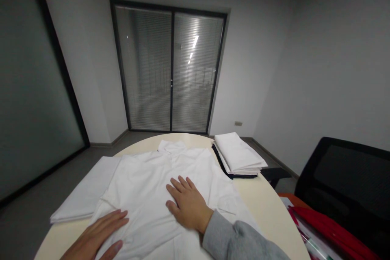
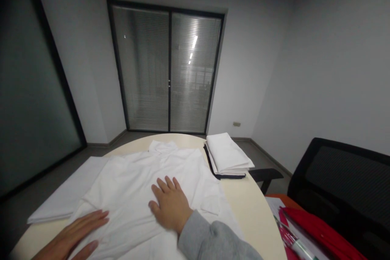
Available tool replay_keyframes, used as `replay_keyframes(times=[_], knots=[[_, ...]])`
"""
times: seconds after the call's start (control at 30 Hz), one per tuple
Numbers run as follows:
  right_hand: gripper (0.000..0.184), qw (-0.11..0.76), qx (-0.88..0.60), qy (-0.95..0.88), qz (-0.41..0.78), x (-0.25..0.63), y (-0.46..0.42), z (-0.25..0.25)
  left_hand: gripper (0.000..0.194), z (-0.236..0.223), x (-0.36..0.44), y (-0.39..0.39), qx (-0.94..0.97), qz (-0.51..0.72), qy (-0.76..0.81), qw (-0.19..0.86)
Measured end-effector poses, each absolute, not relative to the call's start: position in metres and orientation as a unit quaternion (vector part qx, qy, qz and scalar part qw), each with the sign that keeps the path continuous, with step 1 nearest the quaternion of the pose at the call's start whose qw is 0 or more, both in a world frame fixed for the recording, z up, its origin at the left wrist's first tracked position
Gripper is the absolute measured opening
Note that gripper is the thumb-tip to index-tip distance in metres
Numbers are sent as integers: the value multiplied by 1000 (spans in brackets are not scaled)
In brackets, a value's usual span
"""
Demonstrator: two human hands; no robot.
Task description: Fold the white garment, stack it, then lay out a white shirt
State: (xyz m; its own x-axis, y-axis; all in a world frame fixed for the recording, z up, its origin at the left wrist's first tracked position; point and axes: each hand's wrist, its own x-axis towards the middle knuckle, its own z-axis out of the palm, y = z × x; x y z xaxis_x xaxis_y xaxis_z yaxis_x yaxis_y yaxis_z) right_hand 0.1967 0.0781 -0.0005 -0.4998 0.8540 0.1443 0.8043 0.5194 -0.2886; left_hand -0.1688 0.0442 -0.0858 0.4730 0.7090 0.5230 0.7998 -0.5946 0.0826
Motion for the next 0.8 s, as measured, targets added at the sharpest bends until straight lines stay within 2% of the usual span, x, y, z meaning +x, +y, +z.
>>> replay_keyframes(times=[0.57, 0.8], knots=[[59, 125, -483, -861, 99, 197, 82, -3, 44, -73, -160, 39, -845, -274, -453, 77], [58, 127, -485, -860, 99, 196, 82, -1, 38, -66, -155, 35, -822, -297, -485, 28]])
